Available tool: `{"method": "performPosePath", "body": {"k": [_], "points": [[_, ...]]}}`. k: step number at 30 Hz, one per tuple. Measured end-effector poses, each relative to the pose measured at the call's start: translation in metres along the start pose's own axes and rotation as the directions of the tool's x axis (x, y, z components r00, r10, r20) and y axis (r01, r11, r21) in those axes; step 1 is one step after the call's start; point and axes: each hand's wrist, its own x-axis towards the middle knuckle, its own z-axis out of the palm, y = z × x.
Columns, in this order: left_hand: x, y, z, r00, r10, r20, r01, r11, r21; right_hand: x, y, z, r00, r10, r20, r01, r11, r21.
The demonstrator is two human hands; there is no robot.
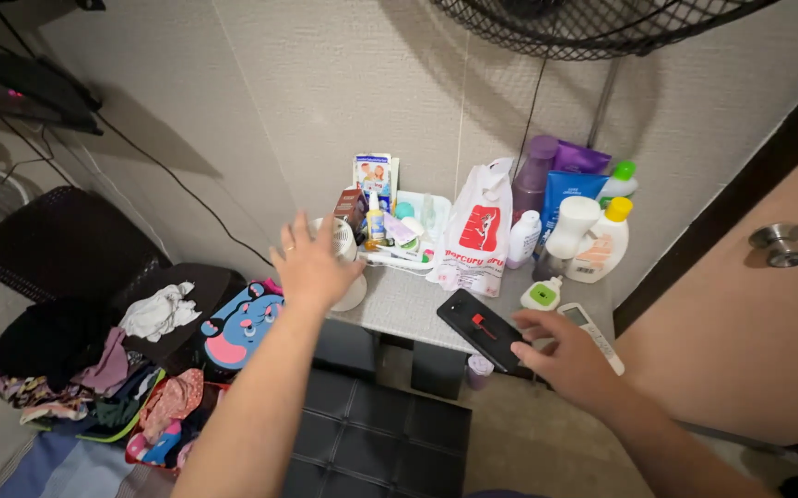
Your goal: The person arranges several pillows on a bed, including a pink pillow, a patterned pillow, and two cylindrical pillows. Then the person moves to a side table and organizes various items such as a tumbler, remote controls, a small fan, and toiletries.
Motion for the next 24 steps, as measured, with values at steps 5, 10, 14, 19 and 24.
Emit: {"method": "performPosePath", "body": {"k": [5, 10, 14, 19, 24], "points": [[-0.002, 0.023, 0.029, 0.814, 0.403, -0.419, -0.467, 0.882, -0.059, -0.003, -0.005, -0.015, 0.997, -0.012, -0.077, 0.011, 1.0, -0.014], [-0.006, 0.049, 0.061, 0.832, 0.438, -0.34, -0.513, 0.841, -0.172, 0.022, -0.001, -0.048, 0.971, -0.146, -0.187, 0.141, 0.989, -0.04], [0.005, 0.081, 0.075, 0.956, 0.294, -0.018, -0.281, 0.891, -0.357, 0.02, 0.006, -0.068, 0.953, -0.15, -0.263, 0.144, 0.989, -0.042], [0.041, 0.117, 0.117, 0.966, 0.162, 0.203, -0.063, 0.905, -0.42, 0.006, 0.021, -0.082, 0.951, -0.079, -0.298, 0.084, 0.996, 0.003], [0.055, 0.138, 0.102, 0.914, 0.125, 0.387, 0.041, 0.919, -0.393, -0.002, 0.047, -0.091, 0.945, -0.079, -0.316, 0.072, 0.997, -0.036]]}}
